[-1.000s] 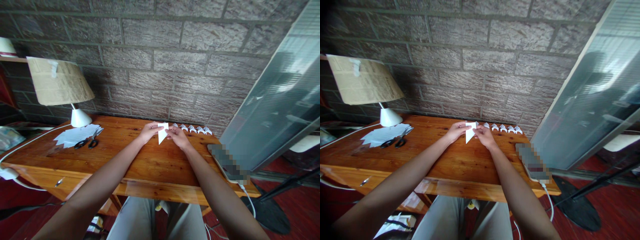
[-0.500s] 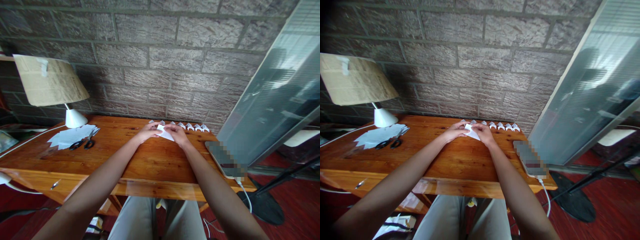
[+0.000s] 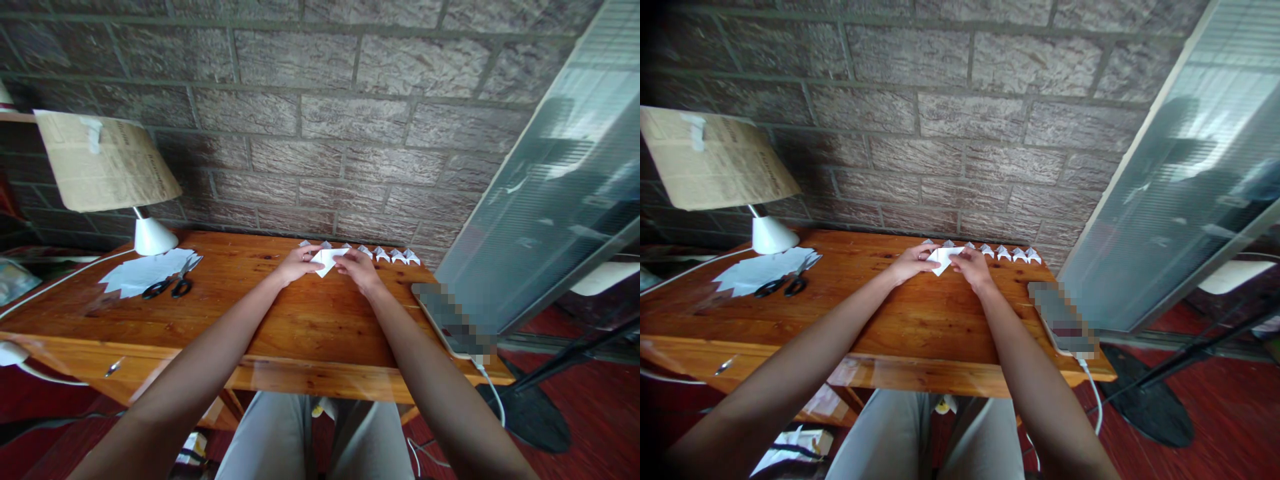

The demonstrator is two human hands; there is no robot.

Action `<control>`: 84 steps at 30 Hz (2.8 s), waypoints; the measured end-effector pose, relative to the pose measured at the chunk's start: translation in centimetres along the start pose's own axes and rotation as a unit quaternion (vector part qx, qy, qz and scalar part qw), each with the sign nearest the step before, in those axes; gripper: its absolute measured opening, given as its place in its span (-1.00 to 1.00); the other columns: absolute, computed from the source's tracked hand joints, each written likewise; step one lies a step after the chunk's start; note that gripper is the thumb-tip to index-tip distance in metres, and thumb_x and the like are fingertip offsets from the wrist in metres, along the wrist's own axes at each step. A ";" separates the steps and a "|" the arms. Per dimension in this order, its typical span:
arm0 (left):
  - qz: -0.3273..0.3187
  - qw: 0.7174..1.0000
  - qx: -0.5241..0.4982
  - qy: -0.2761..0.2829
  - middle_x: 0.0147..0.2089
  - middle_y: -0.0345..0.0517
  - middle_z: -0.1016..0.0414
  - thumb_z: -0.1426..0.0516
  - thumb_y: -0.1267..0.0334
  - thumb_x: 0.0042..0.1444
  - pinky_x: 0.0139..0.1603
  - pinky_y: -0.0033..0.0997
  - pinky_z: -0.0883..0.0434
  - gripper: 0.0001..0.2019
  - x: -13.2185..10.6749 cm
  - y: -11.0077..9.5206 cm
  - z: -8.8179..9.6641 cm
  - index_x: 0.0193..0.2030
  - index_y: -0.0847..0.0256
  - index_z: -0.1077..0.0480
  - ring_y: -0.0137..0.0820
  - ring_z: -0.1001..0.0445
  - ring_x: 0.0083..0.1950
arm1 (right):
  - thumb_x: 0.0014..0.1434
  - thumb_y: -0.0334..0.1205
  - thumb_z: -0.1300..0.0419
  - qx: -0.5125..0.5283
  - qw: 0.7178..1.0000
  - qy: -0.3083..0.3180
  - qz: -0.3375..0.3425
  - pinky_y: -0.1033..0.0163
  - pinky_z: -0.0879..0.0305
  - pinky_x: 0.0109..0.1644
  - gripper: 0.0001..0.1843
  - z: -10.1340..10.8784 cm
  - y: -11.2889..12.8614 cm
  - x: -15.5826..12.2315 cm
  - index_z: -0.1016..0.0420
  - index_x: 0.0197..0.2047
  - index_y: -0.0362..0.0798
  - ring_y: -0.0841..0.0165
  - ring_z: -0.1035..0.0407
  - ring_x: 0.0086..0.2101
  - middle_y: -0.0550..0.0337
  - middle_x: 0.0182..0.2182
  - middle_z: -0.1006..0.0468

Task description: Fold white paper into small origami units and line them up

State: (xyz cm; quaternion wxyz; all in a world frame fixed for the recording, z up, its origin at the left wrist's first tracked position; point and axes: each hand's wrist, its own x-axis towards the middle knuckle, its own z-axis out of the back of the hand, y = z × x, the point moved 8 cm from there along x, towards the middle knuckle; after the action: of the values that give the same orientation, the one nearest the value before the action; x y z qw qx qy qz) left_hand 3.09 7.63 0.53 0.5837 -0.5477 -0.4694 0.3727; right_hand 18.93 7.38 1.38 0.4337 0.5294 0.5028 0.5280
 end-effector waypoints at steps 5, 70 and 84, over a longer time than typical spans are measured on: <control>-0.026 0.999 0.045 0.017 -0.35 -0.09 -0.55 -0.35 0.11 -0.20 -0.44 -0.49 -0.30 -0.56 -0.1 -0.5 -0.7 -0.15 0.26 -0.51 -0.39 -0.49 -0.39 | -0.19 -0.09 -0.40 -0.010 0.999 0.011 0.043 0.35 -0.33 -0.43 -0.66 -0.3 0.9 -0.1 -0.55 -0.33 -0.08 0.43 -0.38 -0.47 0.21 -0.46 -0.56; -0.030 0.997 -0.056 -0.032 -0.34 -0.11 -0.53 -0.37 0.17 -0.23 -0.32 -0.48 -0.38 -0.61 -0.2 -1.2 -0.3 -0.24 0.29 -0.50 -0.42 -0.49 -0.32 | -0.24 -0.03 -0.43 -0.019 0.997 0.060 0.037 0.31 -0.35 -0.35 -0.60 -1.8 1.0 -0.6 -0.50 -0.36 -0.08 0.40 -0.43 -0.42 0.21 -0.44 -0.58; -0.012 0.997 -0.073 -0.034 -0.36 -0.15 -0.51 -0.36 0.20 -0.20 -0.27 -0.42 -0.48 -0.68 -0.3 -1.2 -0.7 -0.32 0.28 -0.40 -0.44 -0.50 -0.33 | -0.19 -0.01 -0.42 0.006 0.998 -0.012 0.059 0.34 -0.32 -0.39 -0.58 -0.6 1.6 -0.6 -0.52 -0.29 -0.07 0.43 -0.42 -0.46 0.22 -0.46 -0.59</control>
State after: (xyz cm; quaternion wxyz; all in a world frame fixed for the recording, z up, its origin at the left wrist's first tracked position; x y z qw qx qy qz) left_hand 3.60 6.96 1.72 0.5301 -0.5700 -0.5218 0.3490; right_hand 18.47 6.52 2.97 0.4045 0.5674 0.4685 0.5432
